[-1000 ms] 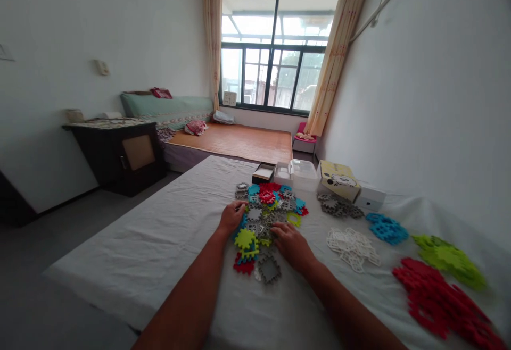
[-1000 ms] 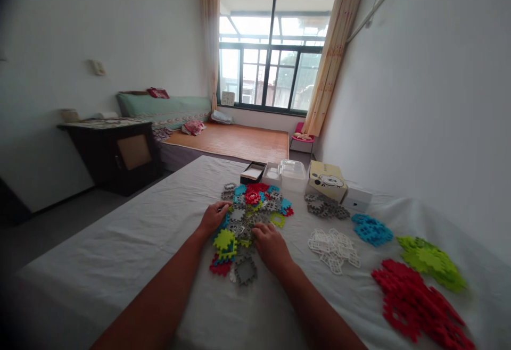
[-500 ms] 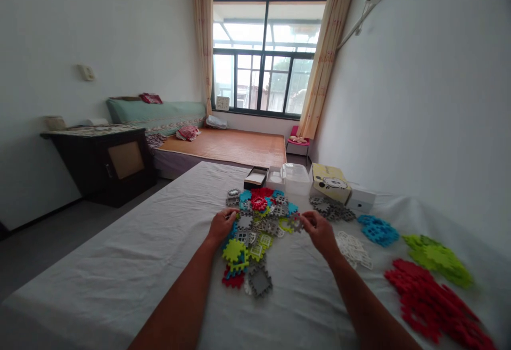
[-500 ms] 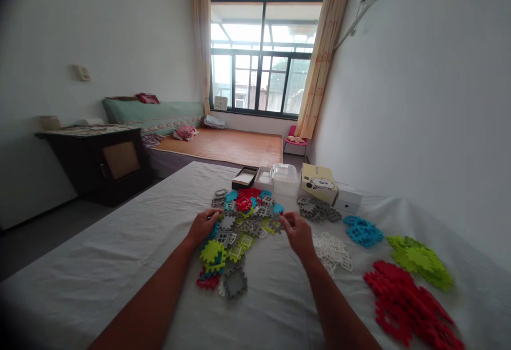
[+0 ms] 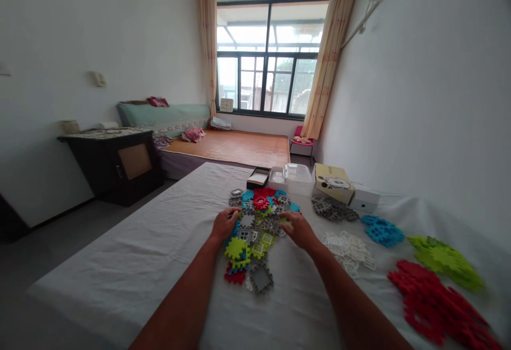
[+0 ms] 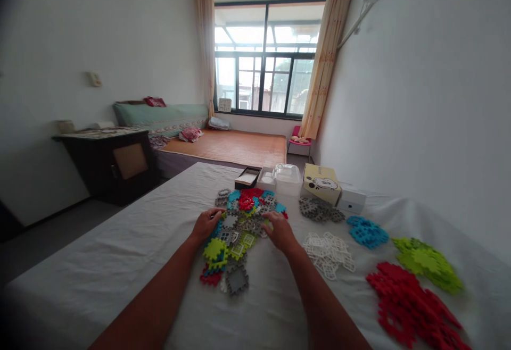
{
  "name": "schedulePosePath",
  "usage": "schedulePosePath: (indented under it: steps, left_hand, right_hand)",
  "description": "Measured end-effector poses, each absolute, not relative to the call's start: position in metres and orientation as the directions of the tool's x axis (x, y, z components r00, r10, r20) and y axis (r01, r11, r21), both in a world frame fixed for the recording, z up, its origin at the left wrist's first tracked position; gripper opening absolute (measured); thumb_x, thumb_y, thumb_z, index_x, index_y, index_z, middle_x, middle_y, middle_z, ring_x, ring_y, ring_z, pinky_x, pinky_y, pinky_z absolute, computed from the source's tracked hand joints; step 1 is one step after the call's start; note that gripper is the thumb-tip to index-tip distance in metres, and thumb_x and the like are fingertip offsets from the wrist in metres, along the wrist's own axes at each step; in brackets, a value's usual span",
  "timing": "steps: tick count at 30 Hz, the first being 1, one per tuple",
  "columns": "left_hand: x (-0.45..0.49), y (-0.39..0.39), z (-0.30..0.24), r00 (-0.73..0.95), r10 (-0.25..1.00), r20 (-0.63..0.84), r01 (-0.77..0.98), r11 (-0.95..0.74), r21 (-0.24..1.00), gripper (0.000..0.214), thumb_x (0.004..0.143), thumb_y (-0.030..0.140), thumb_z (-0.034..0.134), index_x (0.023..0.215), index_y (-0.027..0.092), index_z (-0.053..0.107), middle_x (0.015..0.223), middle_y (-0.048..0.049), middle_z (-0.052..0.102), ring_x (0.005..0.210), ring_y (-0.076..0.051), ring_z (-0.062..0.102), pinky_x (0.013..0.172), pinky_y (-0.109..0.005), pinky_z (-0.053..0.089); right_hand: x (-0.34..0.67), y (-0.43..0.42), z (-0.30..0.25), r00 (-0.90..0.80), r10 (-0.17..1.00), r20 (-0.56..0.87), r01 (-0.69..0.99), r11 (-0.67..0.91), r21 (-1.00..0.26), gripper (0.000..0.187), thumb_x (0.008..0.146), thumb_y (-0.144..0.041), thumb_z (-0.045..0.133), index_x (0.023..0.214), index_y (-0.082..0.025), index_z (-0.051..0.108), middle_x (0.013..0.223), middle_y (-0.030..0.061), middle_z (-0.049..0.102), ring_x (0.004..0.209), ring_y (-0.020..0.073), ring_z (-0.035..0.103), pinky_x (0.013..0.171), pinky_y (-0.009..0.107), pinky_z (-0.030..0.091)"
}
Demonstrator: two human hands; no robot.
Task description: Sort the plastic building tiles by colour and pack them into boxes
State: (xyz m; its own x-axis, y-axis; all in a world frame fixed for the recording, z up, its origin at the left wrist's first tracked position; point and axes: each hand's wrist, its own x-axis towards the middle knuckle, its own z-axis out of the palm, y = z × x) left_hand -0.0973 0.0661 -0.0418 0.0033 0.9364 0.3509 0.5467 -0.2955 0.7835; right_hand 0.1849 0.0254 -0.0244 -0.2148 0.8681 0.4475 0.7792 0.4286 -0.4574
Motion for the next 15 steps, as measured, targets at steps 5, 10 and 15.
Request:
schedulePosePath:
  steps: [5,10,15]
  left_hand:
    - [-0.094,0.07,-0.046,-0.023,0.959,0.281,0.579,-0.216,0.786,0.028,0.071,0.023,0.051,0.089,0.016,0.072,0.089,-0.006,0.072,0.084,-0.02,0.064,0.078,-0.029,0.047]
    - [-0.093,0.091,-0.032,-0.023,0.974,0.225,0.557,-0.174,0.812,0.025,0.065,0.02,0.053,0.078,0.012,0.073,0.07,-0.0044,0.072,0.065,-0.019,0.065,0.061,-0.026,0.049]
    - [-0.091,0.1,-0.032,-0.158,0.94,0.303,0.537,-0.175,0.825,0.033,0.072,0.024,0.047,0.092,0.014,0.07,0.086,-0.0065,0.073,0.08,-0.02,0.065,0.072,-0.028,0.049]
  right_hand:
    - [0.162,0.012,-0.038,-0.336,0.828,0.45,0.731,0.53,-0.43,0.032,0.076,-0.028,0.062,0.107,-0.021,0.063,0.108,0.0065,0.066,0.101,0.0239,0.055,0.089,0.039,0.044]
    - [0.172,0.011,-0.037,-0.259,0.797,0.545,0.711,0.539,-0.451,0.026,0.088,-0.029,0.045,0.103,-0.021,0.065,0.104,0.0066,0.066,0.1,0.0215,0.056,0.09,0.038,0.043]
    - [0.189,0.015,-0.033,-0.022,0.831,0.556,0.638,0.44,-0.632,0.029,0.086,-0.039,0.045,0.1,-0.021,0.064,0.09,0.0069,0.067,0.083,0.02,0.062,0.078,0.034,0.049]
